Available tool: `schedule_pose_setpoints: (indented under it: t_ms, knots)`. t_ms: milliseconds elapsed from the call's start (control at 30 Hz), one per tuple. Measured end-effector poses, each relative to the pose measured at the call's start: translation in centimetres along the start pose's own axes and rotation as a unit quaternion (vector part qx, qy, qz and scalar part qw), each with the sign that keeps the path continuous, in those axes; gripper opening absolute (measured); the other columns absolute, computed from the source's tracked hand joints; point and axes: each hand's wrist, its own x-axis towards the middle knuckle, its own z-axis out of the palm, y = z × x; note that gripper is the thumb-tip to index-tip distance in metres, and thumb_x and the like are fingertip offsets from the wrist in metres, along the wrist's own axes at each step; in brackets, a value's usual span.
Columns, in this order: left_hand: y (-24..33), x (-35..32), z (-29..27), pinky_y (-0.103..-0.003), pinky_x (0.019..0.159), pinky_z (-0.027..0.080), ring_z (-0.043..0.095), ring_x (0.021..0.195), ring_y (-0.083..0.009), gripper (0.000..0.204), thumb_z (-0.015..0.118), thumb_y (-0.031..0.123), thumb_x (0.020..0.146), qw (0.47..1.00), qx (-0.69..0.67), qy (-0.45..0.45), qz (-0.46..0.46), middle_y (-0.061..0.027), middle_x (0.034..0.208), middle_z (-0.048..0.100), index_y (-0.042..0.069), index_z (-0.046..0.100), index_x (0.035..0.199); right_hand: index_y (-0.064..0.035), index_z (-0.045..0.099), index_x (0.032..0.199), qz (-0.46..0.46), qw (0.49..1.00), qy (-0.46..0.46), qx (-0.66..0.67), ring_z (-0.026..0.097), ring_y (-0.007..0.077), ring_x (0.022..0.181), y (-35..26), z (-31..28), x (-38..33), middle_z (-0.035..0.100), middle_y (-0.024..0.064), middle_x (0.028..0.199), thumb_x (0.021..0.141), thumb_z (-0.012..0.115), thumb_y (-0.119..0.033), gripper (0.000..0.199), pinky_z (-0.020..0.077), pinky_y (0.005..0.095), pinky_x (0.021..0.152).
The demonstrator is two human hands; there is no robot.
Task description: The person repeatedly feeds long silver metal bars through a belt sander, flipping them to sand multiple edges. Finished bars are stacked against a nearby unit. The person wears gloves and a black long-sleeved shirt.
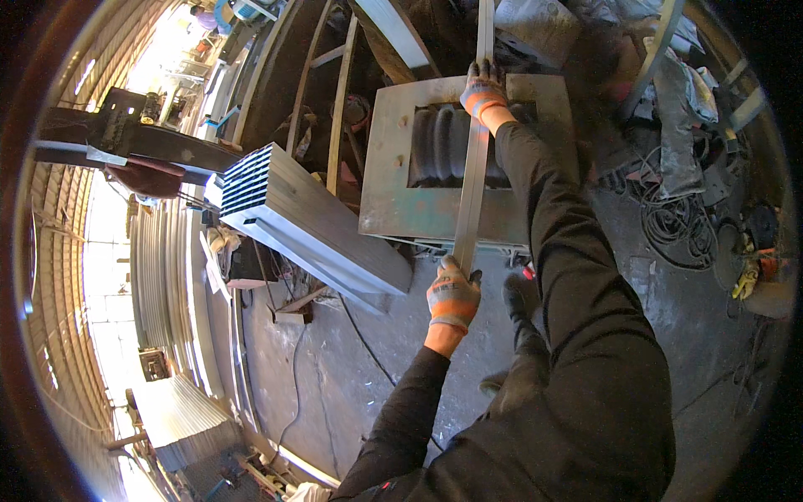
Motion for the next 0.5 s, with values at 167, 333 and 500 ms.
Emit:
schedule_pose_setpoints:
  t_ms: [167, 333, 500]
  knots:
    - [-2.0, -1.3, 0.9, -0.052, 0.083, 0.066, 0.079, 0.101, -0.0447, 0.054, 0.084, 0.038, 0.098, 1.000, -0.004, -0.017, -0.002, -0.0222, 0.114, 0.074, 0.004, 0.053, 0.125, -0.0055, 0.032, 0.179, -0.037, 0.997, 0.072, 0.012, 0.022, 0.0421, 0.173, -0.3, 1.9, -2.1, 0.022, 0.0195, 0.189, 0.111, 0.047, -0.031, 0.074, 0.0195, 0.0528, 0.142]
    - [-6.4, -11.6, 1.2, -0.055, 0.081, 0.064, 0.077, 0.100, -0.0465, 0.054, 0.085, 0.041, 0.097, 0.999, -0.023, -0.034, -0.015, -0.0198, 0.113, 0.074, 0.006, 0.054, 0.123, -0.0005, 0.049, 0.169, -0.052, 0.986, 0.131, 0.088, 0.033, 0.0448, 0.168, -1.7, 2.9, -13.6, 0.042, 0.0216, 0.179, 0.101, 0.059, -0.026, 0.073, 0.0243, 0.0568, 0.139]
    - [-12.5, -27.3, 0.5, -0.057, 0.077, 0.063, 0.077, 0.095, -0.0479, 0.051, 0.084, 0.045, 0.098, 0.999, -0.007, -0.043, -0.032, -0.0189, 0.106, 0.075, 0.008, 0.056, 0.119, 0.0012, 0.048, 0.169, -0.078, 0.973, 0.159, 0.147, 0.034, 0.0480, 0.167, -3.7, 1.5, -31.1, 0.040, 0.0252, 0.179, 0.096, 0.064, -0.021, 0.078, 0.0252, 0.0575, 0.139]
